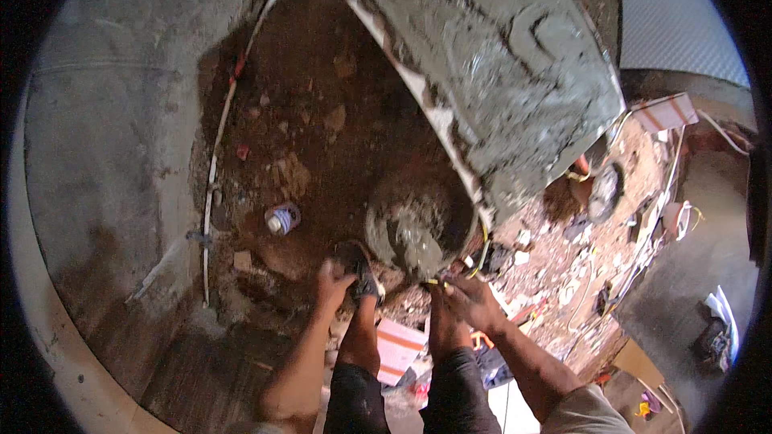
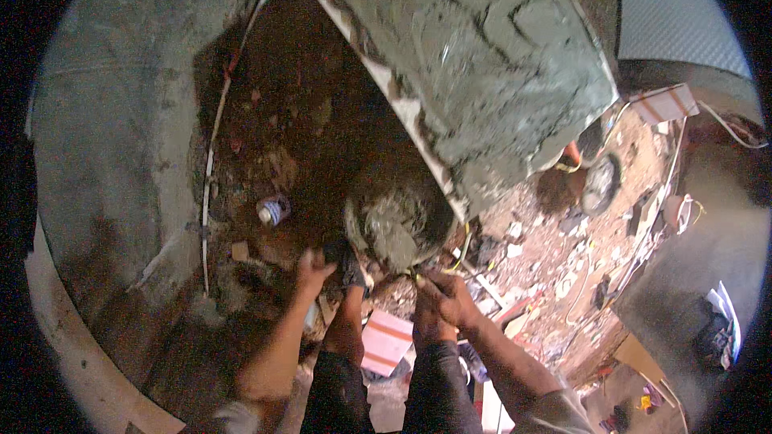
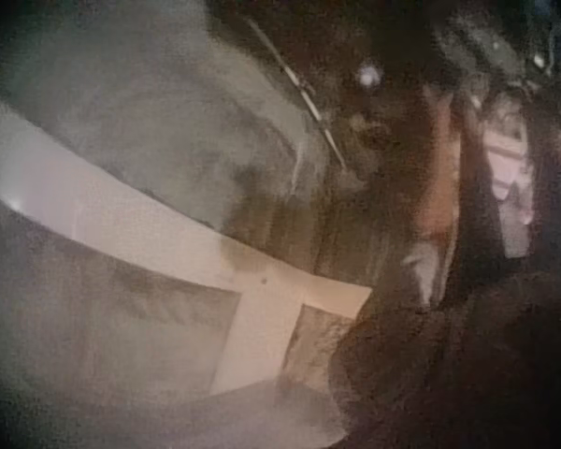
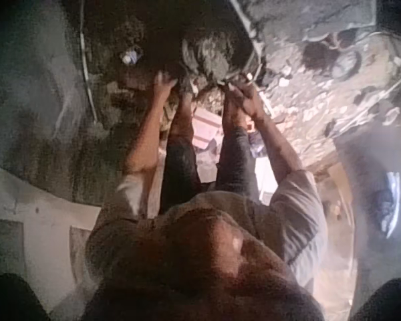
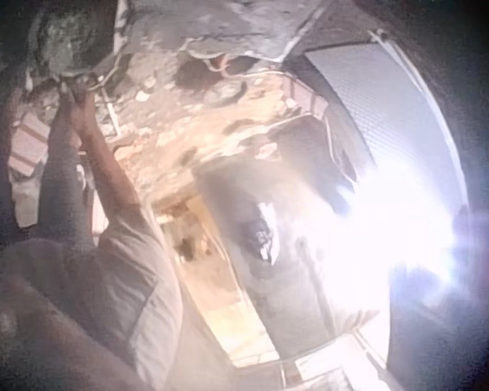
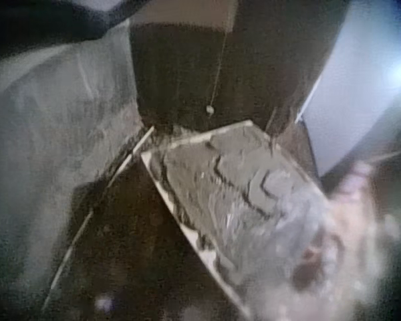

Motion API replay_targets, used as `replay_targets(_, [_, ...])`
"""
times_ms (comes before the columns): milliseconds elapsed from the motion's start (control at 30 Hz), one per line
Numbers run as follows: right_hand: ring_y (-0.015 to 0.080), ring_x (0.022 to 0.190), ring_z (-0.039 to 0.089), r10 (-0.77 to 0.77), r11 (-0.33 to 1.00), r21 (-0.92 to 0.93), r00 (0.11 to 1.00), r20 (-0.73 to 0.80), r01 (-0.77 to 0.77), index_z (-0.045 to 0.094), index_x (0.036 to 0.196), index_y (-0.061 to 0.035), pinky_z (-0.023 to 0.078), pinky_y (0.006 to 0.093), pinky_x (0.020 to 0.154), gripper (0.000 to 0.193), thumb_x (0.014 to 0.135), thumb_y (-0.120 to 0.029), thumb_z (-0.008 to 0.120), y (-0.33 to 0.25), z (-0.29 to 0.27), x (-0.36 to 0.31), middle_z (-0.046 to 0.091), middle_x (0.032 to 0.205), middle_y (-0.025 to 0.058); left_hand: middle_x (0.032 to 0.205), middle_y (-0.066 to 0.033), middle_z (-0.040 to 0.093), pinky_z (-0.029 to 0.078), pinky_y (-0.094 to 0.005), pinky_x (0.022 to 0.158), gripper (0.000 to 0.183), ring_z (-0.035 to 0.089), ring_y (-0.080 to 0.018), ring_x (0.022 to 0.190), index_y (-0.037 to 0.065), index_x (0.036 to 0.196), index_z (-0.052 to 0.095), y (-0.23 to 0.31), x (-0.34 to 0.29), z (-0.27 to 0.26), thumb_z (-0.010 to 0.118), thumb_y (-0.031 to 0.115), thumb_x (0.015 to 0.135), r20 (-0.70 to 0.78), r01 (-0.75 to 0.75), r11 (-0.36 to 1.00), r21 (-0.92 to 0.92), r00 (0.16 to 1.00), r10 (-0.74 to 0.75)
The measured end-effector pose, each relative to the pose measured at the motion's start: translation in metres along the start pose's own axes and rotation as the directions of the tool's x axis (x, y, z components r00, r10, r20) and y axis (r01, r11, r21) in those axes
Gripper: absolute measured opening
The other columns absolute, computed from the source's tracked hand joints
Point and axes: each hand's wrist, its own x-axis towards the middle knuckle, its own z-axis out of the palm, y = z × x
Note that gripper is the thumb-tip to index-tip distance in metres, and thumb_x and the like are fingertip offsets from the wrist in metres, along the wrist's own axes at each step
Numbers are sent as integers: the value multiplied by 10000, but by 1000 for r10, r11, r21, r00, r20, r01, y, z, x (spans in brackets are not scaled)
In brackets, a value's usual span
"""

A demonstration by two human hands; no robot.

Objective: The person scoops cement from a bucket using a trowel and spreads it evenly across the back of a large white ceramic tile. The person works in a construction environment, handling the tile and adhesive to prepare it for installation.

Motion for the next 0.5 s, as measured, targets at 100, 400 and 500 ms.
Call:
replay_targets(100, [79, 686, 537, 63, 992, 107, 998, 21, -65, 678, 1206, 32, 437, 268, 582, 361, 1030, -280, 637, -79, -37, -31, 611, 788, 10, 914, -178, 675, 517, -430, 809, 206, 659, -311, 888, 12, 1002, 684, -41, -81, -33, 729, 181, 892, -103, -34, 958, 286, 992, 66])
replay_targets(400, [431, 960, 698, -631, 751, -585, 593, -501, 305, 661, 1149, 32, 552, 420, 842, 288, 931, -156, 659, -195, -124, 111, 703, 1012, 266, 1250, -268, 610, 483, -579, 976, 529, 568, -477, 1177, 52, 1246, 623, 111, -312, -1, 720, 428, 887, 60, -179, 627, 759, 977, 206])
replay_targets(500, [477, 935, 647, -674, 605, -776, 632, -382, 176, 639, 1166, 10, 530, 517, 793, 333, 861, -108, 703, -233, -123, 148, 673, 1005, 256, 1312, -257, 590, 477, -582, 997, 516, 552, -460, 1218, 104, 1286, 622, 89, -312, 0, 675, 445, 903, 23, -58, 602, 796, 998, 66])
